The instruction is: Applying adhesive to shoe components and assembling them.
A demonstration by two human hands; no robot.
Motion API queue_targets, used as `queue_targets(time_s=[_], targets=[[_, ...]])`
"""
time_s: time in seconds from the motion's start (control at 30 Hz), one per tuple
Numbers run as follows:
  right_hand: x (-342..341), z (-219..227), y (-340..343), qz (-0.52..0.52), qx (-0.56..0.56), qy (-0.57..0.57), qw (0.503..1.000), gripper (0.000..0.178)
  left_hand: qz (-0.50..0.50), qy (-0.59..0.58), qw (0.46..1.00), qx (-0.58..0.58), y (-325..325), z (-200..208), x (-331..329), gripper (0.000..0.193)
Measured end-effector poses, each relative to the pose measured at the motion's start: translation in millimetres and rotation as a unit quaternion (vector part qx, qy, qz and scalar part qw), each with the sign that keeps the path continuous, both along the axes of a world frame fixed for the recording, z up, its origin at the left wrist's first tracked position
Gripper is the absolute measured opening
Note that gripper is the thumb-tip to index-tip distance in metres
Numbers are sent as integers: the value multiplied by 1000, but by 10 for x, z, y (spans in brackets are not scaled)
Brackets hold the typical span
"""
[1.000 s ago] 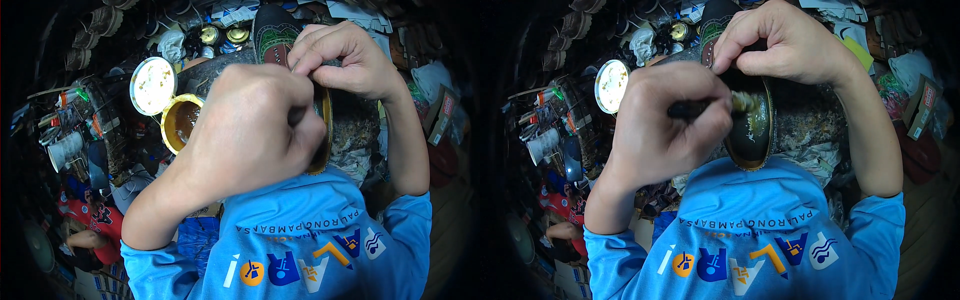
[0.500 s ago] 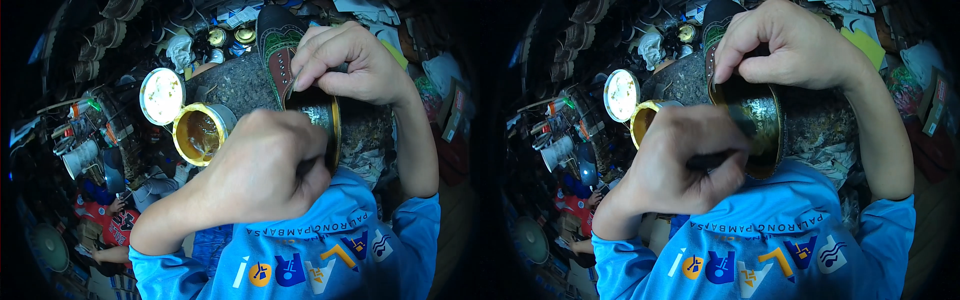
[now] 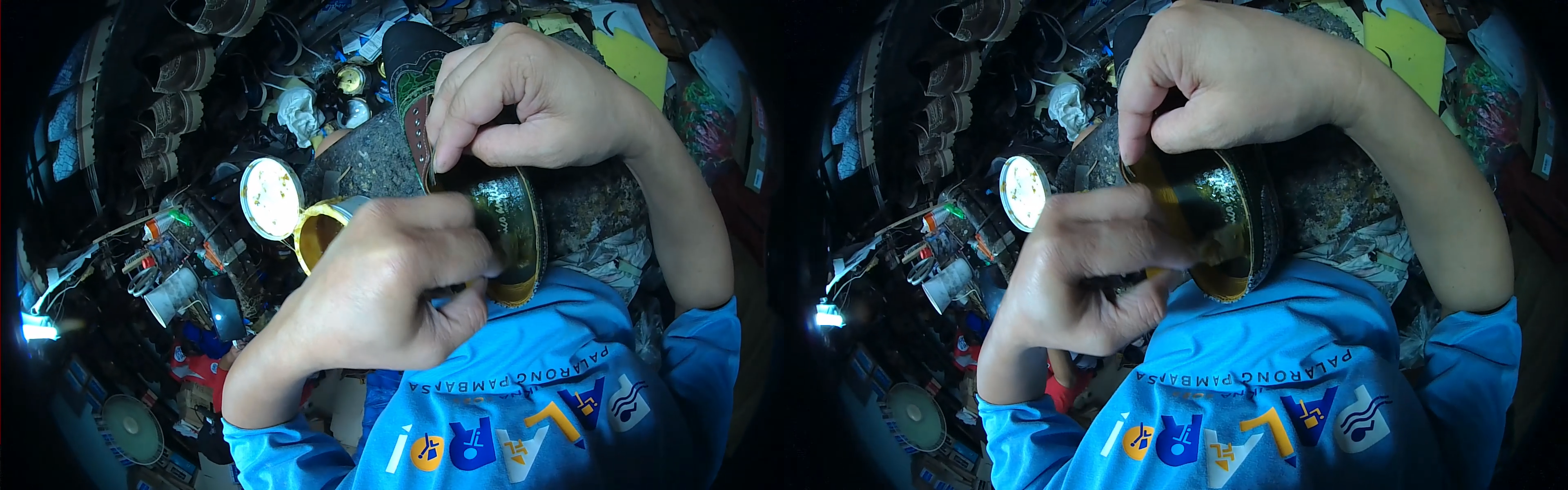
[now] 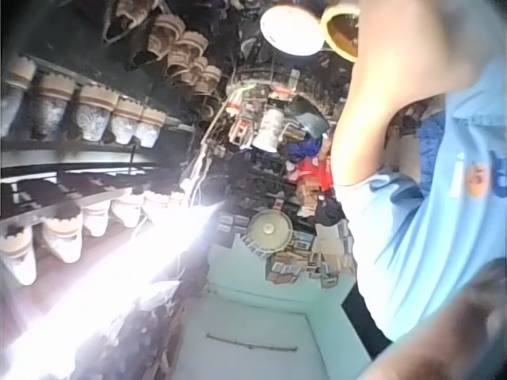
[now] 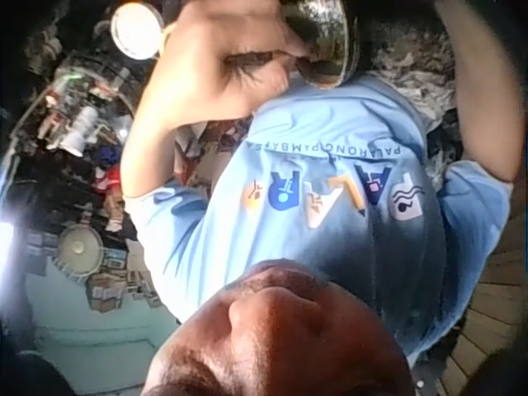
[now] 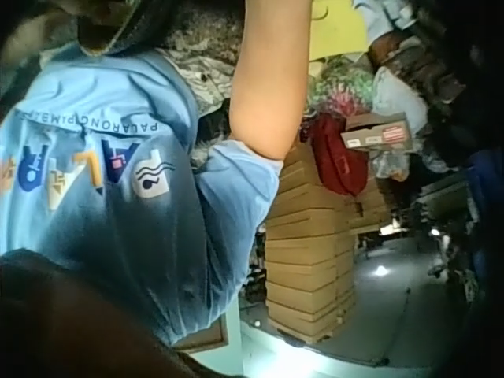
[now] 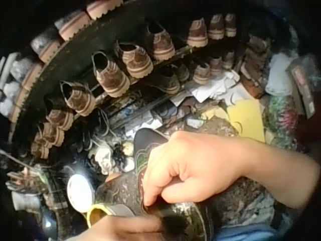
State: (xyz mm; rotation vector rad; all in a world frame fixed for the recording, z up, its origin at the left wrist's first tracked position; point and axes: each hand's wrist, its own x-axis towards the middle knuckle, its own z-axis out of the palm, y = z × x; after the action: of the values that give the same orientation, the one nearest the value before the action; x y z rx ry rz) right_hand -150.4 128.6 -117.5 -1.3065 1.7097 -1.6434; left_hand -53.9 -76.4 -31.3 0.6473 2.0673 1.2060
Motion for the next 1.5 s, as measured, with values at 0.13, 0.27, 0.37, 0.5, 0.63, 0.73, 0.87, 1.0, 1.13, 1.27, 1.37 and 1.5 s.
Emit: queue_targets(time_s=[0.13,0.27,0.37,0.5,0.63,0.73,0.87,1.0,1.13,1.27,1.37,1.5], targets=[[-28,-27,-19,9,-19,7,1000,23,-9,9,1000,16,28,-31,-29,22],[-25,-38,-37,10,-20,-7,1000,22,-4,-13,999,30,67,-56,-30,8],[-15,-32,-43,4,-11,-11,1000,22,-82,-8,997,9,76,10,-165,22],[-19,-22,-22,4,0,-12,1000,23,-122,0,993,7,158,44,-260,23],[6,3,-25,-9,7,-18,1000,22,-170,39,984,-19,205,111,-328,26],[13,25,-23,-17,11,-52,998,21,-173,87,980,-52,198,163,-367,29],[-12,32,8,-5,18,-56,998,20,-170,172,965,-105,212,156,-369,35],[-23,37,20,-5,23,-65,998,21,-148,248,949,-123,220,54,-189,36],[-53,51,-14,27,81,-78,993,20,-77,275,949,-133,230,104,192,33],[-53,42,-15,32,75,-68,994,18,-49,157,983,-78,204,288,364,34],[-54,31,-17,31,75,-66,994,18,26,271,952,-136,229,233,344,32],[-49,60,-20,31,108,-66,992,17,54,246,958,-137,267,41,479,32]])
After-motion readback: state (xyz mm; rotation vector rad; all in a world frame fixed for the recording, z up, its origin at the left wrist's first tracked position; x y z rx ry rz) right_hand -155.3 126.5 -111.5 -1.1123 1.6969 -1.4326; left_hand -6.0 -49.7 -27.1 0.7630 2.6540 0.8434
